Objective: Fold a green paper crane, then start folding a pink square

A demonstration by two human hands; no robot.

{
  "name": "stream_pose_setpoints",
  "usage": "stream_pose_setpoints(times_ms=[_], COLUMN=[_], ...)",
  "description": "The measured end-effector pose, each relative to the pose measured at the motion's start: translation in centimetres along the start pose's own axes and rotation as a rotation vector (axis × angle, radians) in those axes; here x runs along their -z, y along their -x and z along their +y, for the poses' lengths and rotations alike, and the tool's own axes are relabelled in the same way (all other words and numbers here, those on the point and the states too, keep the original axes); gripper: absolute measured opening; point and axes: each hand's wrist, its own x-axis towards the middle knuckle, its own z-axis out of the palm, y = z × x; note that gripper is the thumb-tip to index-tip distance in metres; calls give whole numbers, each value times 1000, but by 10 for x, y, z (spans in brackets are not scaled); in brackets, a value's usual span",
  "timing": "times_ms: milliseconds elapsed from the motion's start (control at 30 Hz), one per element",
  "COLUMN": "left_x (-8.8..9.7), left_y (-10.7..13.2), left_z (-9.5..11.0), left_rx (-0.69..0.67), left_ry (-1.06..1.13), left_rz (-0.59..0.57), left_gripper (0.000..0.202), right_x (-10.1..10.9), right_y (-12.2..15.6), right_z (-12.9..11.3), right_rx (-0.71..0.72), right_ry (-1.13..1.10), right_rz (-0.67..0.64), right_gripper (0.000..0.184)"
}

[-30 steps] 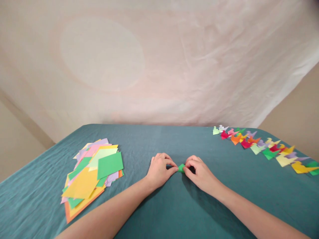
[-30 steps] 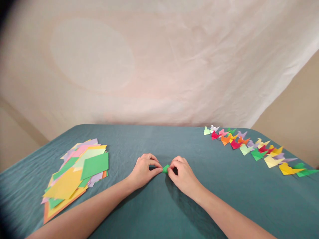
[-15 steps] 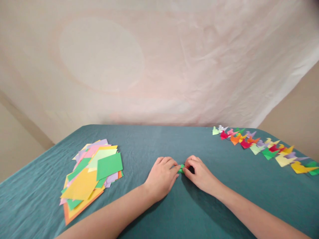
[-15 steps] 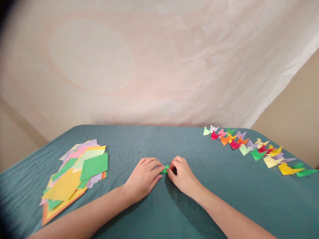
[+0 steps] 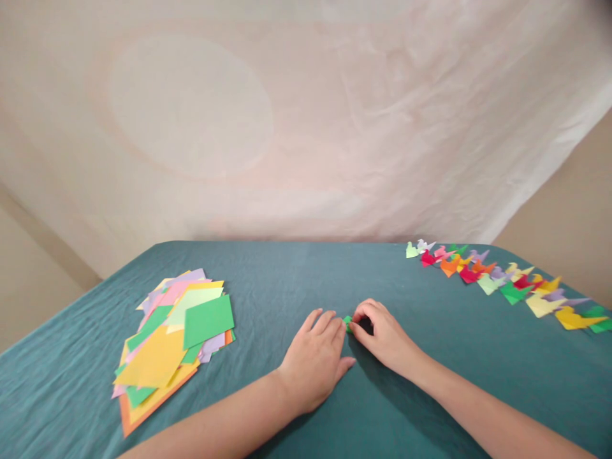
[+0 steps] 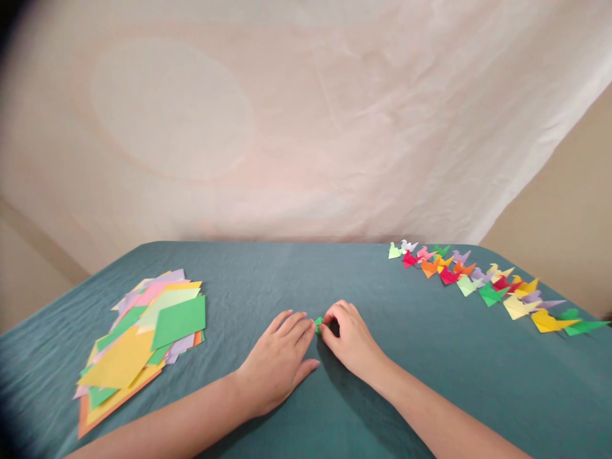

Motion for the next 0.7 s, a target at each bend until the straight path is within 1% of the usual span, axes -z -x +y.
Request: stream_pose_setpoints(times_ms=[33, 200, 333, 433, 600, 700], left_x=[0, 0, -1, -1, -1, -1], left_y=[0, 0, 0, -1, -1, 0], left_z=[0, 0, 0, 0, 0, -1], left_rx=[-1, 2, -4, -5, -9, -9], left_ry=[-1, -4, -4, -5, -2, 1], left_rz=[1, 2, 3, 3, -8, -6], left_gripper=[48, 49, 50, 50, 50, 50], right_x=[1, 8, 14, 17, 19, 16], right_y=[1, 7, 9, 11, 16, 20], right_z=[-1, -7, -13, -15, -10, -4], right_rx=[6, 87, 161, 182, 235, 274], right_ry=[-6, -33, 54, 113, 150, 175], right_rz=[8, -4, -34, -59, -131, -140], right_gripper=[1, 17, 28, 35, 50, 54])
